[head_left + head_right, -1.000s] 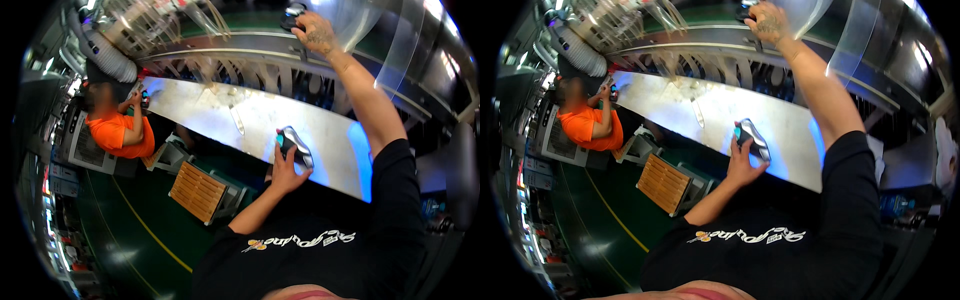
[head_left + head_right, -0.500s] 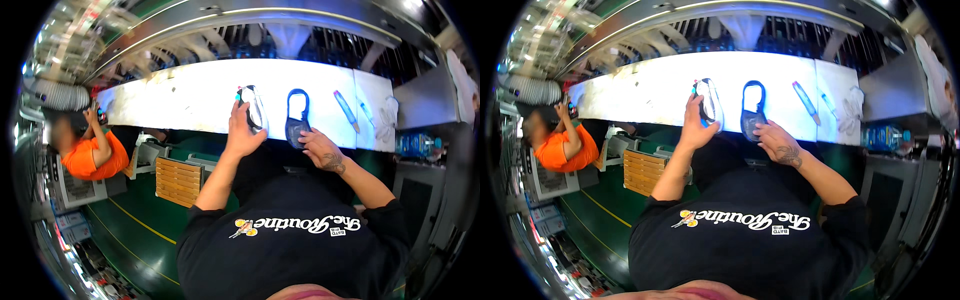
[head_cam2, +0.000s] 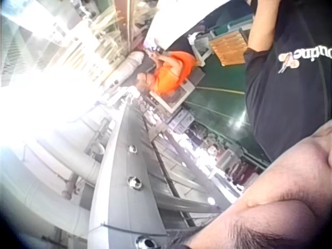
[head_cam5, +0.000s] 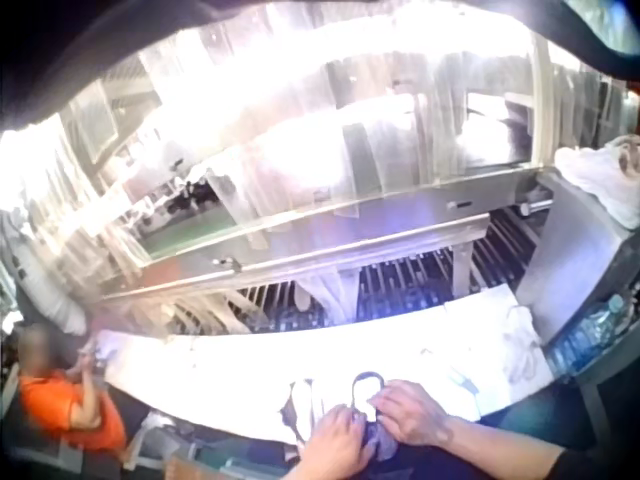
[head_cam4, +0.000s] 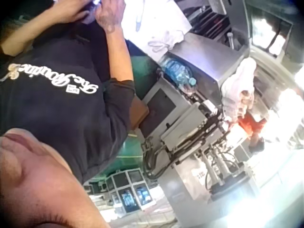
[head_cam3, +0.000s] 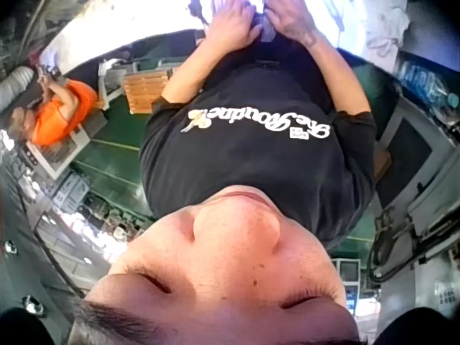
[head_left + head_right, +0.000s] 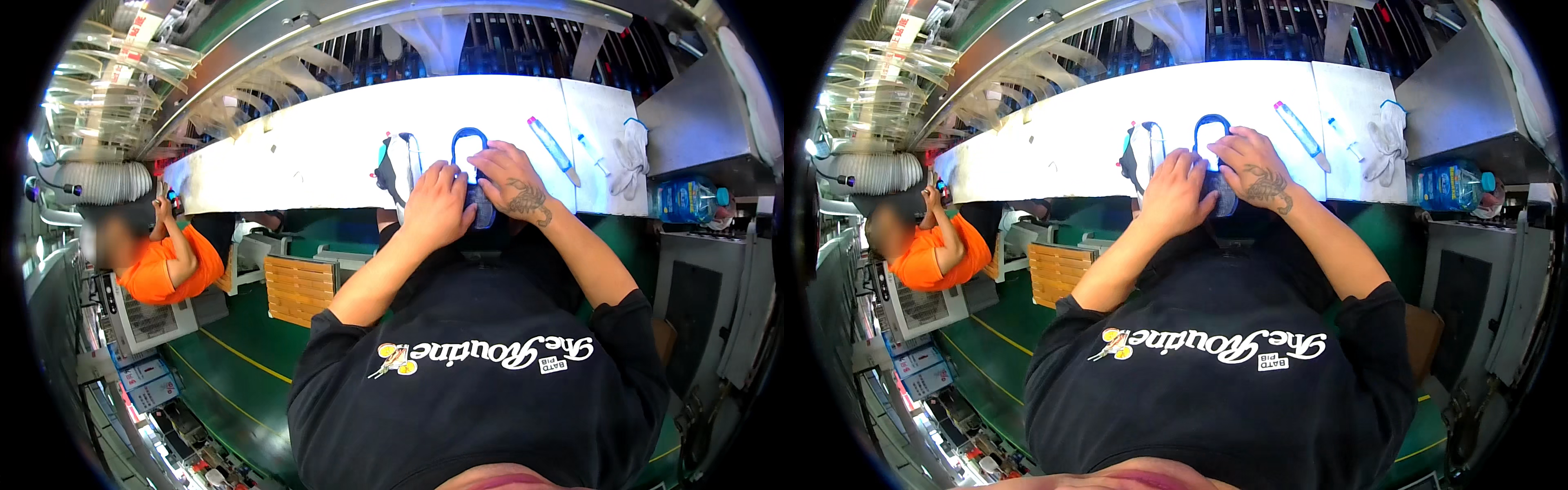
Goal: The person assembles a shoe by inserting a blue insole into the shoe upper and pressing the components together. They repeatedly adjust the fit of the insole and the shoe structure, ensuring the parts are aligned correctly. The task involves handling the shoe and insole one at a time on a white workbench.
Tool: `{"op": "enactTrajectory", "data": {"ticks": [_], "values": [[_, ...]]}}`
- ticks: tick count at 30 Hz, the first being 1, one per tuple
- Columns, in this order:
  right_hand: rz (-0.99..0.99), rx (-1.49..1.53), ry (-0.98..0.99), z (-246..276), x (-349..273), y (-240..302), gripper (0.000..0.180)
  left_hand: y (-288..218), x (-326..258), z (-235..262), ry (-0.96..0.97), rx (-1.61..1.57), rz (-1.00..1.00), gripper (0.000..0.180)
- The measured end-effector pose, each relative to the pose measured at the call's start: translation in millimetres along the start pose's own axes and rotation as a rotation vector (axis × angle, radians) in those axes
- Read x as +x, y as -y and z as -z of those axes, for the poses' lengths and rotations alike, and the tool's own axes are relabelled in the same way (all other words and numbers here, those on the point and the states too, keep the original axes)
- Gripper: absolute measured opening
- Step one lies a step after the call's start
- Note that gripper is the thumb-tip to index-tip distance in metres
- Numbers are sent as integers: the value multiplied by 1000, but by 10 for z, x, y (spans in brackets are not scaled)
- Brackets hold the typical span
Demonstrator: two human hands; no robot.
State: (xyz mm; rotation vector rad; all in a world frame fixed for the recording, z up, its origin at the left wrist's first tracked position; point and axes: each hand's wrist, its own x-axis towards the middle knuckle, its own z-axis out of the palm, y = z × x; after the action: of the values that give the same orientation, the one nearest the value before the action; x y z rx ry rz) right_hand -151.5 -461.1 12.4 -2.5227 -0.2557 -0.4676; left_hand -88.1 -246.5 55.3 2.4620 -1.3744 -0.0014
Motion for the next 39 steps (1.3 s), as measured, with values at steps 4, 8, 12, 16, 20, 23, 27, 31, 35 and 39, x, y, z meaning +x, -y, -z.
{"op": "enactTrajectory", "data": {"ticks": [4,8,12,16,20,23,27,31,35,39], "values": [[-7,7,8,-116,-67,-94,25,-139,-189,-73,8,38,1,57],[-31,48,-23,-180,-43,-141,20,-145,-168,-27,26,18,20,44],[-17,38,-84,-178,44,-73,17,208,118,190,-139,50,31,32],[-21,9,-99,-251,92,-23,13,695,476,231,-89,225,50,25],[-70,67,-74,-247,102,-59,14,717,570,264,129,147,168,17],[-116,110,-117,-333,140,-38,15,834,447,245,9,-66,124,16],[-142,169,-112,-494,368,46,14,895,357,217,-28,-55,21,17],[-84,209,-163,-615,450,87,14,846,336,270,4,-6,41,16],[-67,233,-134,-618,427,50,13,848,334,257,40,17,44,16],[-66,218,-143,-626,430,53,12,865,359,248,72,13,31,16]]}}
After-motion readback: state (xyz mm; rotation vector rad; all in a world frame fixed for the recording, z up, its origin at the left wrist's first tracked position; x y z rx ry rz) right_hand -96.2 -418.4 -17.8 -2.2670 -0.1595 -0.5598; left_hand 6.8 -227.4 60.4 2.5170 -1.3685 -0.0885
